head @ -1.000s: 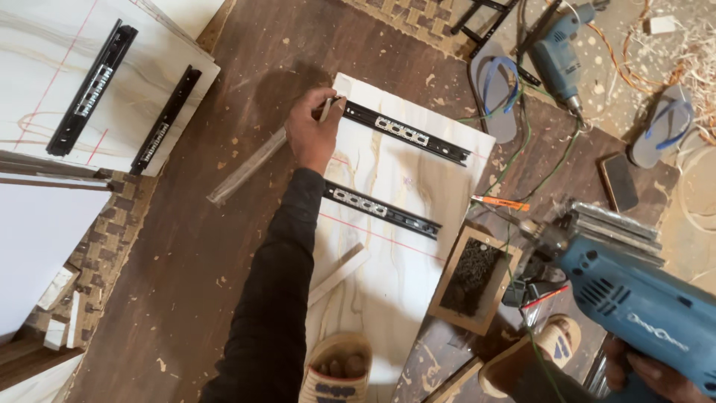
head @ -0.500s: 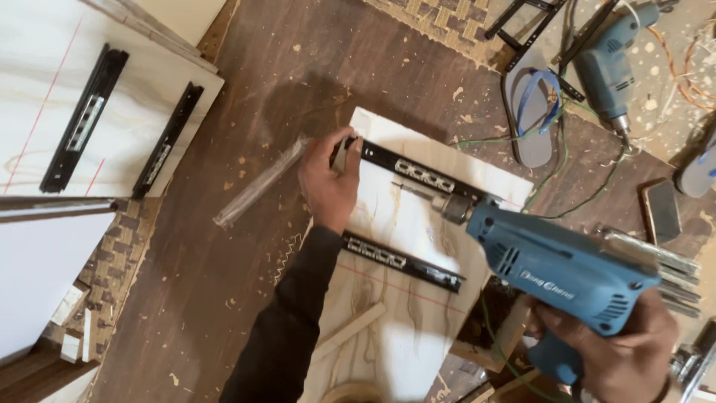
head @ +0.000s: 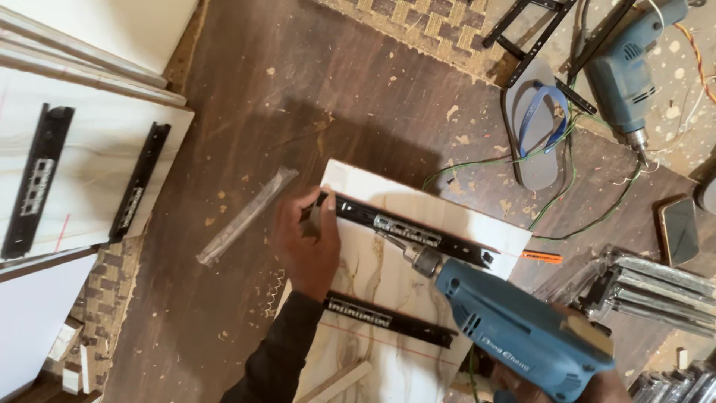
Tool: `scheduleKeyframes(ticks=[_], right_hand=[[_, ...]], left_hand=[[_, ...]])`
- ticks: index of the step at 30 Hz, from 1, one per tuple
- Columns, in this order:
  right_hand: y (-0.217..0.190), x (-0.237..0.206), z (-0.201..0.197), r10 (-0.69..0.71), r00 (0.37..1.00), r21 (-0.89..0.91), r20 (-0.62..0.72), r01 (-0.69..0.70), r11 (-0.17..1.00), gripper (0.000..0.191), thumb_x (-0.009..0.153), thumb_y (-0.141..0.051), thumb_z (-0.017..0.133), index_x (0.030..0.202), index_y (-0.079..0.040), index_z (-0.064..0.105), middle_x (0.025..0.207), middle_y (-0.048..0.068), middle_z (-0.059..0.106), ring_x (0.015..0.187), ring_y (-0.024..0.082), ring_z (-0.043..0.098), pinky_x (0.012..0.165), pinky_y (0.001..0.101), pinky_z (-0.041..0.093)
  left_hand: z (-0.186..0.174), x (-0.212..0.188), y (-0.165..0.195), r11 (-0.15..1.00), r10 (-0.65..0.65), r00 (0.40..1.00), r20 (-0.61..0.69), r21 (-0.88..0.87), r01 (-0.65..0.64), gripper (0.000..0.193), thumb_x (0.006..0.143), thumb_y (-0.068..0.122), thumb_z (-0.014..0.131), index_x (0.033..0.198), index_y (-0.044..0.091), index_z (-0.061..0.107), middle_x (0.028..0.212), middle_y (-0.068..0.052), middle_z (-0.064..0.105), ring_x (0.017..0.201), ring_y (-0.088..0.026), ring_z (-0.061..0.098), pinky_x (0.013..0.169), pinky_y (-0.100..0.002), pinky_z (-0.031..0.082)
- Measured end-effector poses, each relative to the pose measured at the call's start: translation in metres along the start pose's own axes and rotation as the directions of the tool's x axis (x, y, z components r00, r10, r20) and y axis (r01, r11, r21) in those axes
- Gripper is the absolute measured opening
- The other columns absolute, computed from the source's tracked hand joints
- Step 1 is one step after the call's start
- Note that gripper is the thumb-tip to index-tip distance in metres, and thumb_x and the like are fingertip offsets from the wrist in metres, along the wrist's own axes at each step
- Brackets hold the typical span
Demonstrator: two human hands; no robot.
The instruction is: The person places black metal drawer slide rails onto white marble-patterned furniture panels, aligns them along marked red lines, and uses a corded power drill to drive screws and secure the slides. They take screws from a small wooden box and work on multiple panels one at a time.
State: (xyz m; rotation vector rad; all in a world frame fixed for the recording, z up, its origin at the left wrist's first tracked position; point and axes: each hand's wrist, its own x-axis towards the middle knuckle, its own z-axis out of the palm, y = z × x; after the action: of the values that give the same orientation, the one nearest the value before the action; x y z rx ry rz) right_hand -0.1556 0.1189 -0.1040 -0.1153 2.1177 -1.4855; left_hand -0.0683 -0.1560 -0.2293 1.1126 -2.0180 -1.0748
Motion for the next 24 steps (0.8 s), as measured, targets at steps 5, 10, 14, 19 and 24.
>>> scheduleKeyframes(ticks=[5, 10, 14, 19, 24], right_hand=[[0.007, 0.003, -0.001, 0.033, 0.999, -0.019, 0.022, -0.032, 0.999, 0.063, 0.081, 0.001, 0.069, 0.140, 0.006, 0.049, 0.114, 0.026, 0.071, 0.089, 0.024, 0.075, 0.069, 0.0332, 0.064], [0.012, 0.001, -0.002, 0.064, 0.998, -0.043, 0.028, -0.063, 0.997, 0.064, 0.080, 0.003, 0.070, 0.140, 0.006, 0.049, 0.113, 0.026, 0.071, 0.090, 0.024, 0.075, 0.072, 0.0335, 0.063], [0.015, -0.001, 0.002, 0.065, 0.998, -0.060, 0.025, -0.064, 0.996, 0.065, 0.079, 0.004, 0.070, 0.140, 0.006, 0.048, 0.112, 0.026, 0.071, 0.091, 0.024, 0.075, 0.074, 0.0338, 0.063], [0.021, 0.002, 0.012, 0.071, 0.997, -0.093, -0.011, -0.071, 0.993, 0.066, 0.078, 0.005, 0.070, 0.140, 0.006, 0.047, 0.111, 0.026, 0.072, 0.092, 0.024, 0.075, 0.077, 0.0341, 0.062], [0.017, -0.001, 0.016, 0.105, 0.994, -0.178, -0.018, -0.106, 0.978, 0.068, 0.077, 0.007, 0.070, 0.140, 0.007, 0.047, 0.110, 0.026, 0.072, 0.094, 0.025, 0.075, 0.079, 0.0345, 0.062]], left_hand=[[0.004, 0.000, -0.003, 0.999, 0.024, 1.000, 0.006, -0.028, -0.024, 0.012, 0.098, 0.004, 0.073, 0.109, 0.001, 0.066, 0.110, -0.012, 0.070, 0.097, -0.022, 0.070, 0.082, -0.032, 0.055], [0.005, -0.002, -0.003, 1.000, 0.021, 1.000, 0.015, 0.000, -0.021, 0.013, 0.099, 0.004, 0.074, 0.109, 0.001, 0.066, 0.110, -0.013, 0.069, 0.098, -0.022, 0.069, 0.081, -0.032, 0.056], [0.004, 0.000, -0.003, 0.998, 0.020, 0.999, 0.032, 0.055, -0.022, 0.013, 0.098, 0.006, 0.075, 0.106, 0.001, 0.066, 0.105, -0.011, 0.069, 0.087, -0.020, 0.064, 0.071, -0.033, 0.050], [0.001, 0.003, -0.006, 0.995, 0.085, 0.996, 0.005, 0.048, -0.086, 0.013, 0.100, 0.008, 0.074, 0.108, 0.003, 0.065, 0.103, -0.009, 0.067, 0.085, -0.020, 0.063, 0.070, -0.034, 0.049], [0.001, 0.004, -0.007, 0.998, -0.057, 0.998, 0.022, 0.007, 0.056, 0.013, 0.095, 0.009, 0.077, 0.104, 0.004, 0.069, 0.099, -0.010, 0.070, 0.061, -0.017, 0.054, 0.055, -0.033, 0.041]])
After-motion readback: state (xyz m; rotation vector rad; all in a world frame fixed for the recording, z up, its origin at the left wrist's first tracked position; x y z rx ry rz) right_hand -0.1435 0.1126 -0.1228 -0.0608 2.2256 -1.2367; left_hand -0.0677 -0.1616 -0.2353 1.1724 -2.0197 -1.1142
